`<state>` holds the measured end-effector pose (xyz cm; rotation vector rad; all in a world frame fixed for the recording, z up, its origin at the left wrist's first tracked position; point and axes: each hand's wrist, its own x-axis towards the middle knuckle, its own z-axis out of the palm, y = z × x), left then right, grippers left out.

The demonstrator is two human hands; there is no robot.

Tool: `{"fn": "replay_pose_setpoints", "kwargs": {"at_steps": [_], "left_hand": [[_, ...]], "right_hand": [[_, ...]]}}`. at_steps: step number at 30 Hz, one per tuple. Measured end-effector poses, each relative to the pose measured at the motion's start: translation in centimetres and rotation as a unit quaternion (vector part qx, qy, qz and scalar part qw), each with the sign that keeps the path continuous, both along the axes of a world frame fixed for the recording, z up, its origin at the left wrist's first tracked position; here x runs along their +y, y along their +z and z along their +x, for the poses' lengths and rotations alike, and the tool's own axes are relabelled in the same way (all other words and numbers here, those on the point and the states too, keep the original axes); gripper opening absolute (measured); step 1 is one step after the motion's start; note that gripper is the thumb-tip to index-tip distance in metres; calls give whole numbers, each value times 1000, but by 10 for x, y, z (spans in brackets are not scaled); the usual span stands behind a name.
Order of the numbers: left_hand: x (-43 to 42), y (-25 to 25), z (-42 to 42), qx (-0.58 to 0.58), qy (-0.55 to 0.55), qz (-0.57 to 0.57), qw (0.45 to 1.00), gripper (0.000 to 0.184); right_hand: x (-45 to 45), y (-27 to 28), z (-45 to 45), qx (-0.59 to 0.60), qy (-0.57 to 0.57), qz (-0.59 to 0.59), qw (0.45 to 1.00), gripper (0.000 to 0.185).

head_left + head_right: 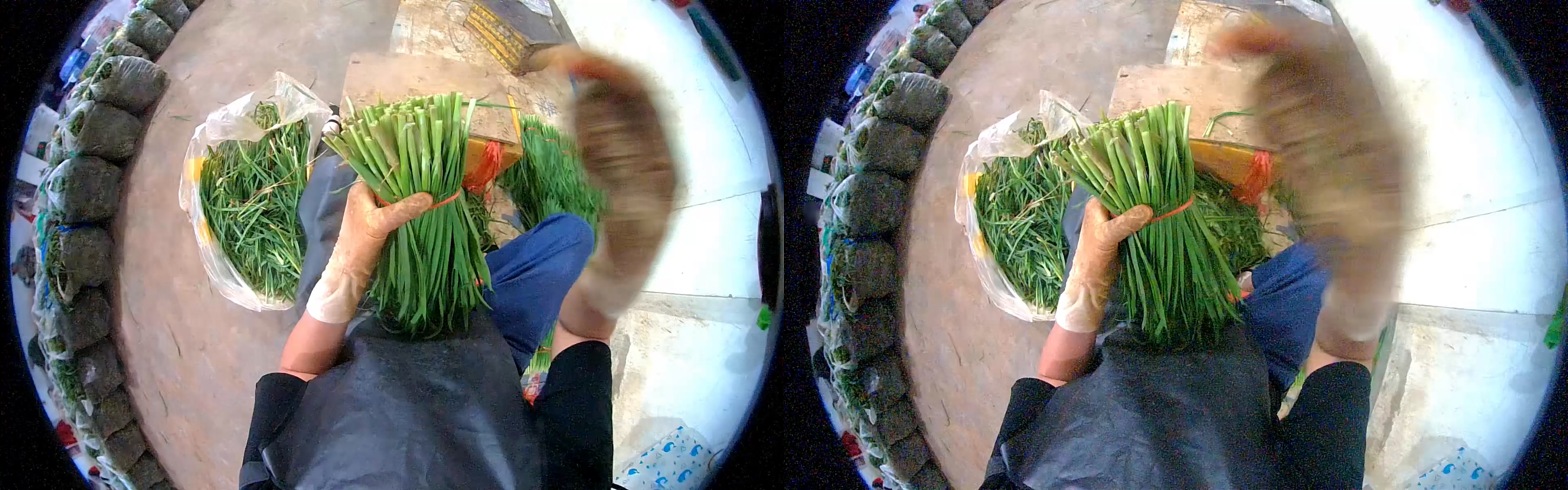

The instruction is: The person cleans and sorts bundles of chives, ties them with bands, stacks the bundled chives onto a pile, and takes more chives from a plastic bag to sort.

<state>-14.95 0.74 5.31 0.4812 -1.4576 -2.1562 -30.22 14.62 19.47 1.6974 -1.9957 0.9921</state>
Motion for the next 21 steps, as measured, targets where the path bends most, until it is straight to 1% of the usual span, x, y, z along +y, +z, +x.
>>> {"fn": "replay_pose_setpoints", "kwargs": {"at_steps": [2, 3, 4, 5, 7, 9, 11, 12, 14, 15, 16, 17, 18, 19, 21], "left_hand": [[2, 4, -1, -11, -10, 7, 1000, 59], [3, 7, 0, -23, -18, 10, 1000, 59], [4, 8, 0, -23, -19, 10, 999, 59], [6, 10, 0, -19, -16, 10, 1000, 57], [6, 11, 0, -16, -11, 8, 1000, 55], [5, 9, 0, -45, -21, -4, 999, 52], [6, 5, -1, -36, -18, -3, 999, 52], [6, 5, -2, -38, -13, -22, 999, 53], [7, 8, -3, -41, -4, -37, 998, 53], [7, 12, -3, -55, -2, -35, 998, 55], [7, 14, -3, -70, 1, -35, 997, 56], [8, 12, -4, -71, 4, -33, 997, 56], [8, 8, -7, -65, 21, -50, 996, 57], [9, 7, -8, -59, 37, -68, 995, 59], [8, 8, -7, -69, 36, -87, 993, 61]], "right_hand": [[-23, -30, 29, -68, 30, 30, 997, 32], [-30, -43, 35, -92, 29, 22, 995, 34], [-36, -56, 39, -106, 22, 4, 994, 40], [-35, -56, 39, -107, 22, 4, 994, 40], [-35, -56, 39, -56, 2, 28, 998, 44], [-34, -59, 36, -66, 2, 26, 997, 43], [-35, -61, 31, -88, 51, 8, 995, 42], [-36, -63, 30, -87, 50, 11, 995, 42], [-37, -68, 29, 3, 59, -15, 998, 39], [-38, -70, 31, 3, 61, -12, 998, 39], [-38, -72, 35, -108, 54, -32, 992, 36], [-39, -73, 37, -217, 45, -52, 974, 32], [-38, -73, 37, -237, 29, -55, 970, 26], [-37, -73, 38, -238, 30, -54, 969, 26], [-35, -69, 39, -233, -27, 8, 972, 20]]}}
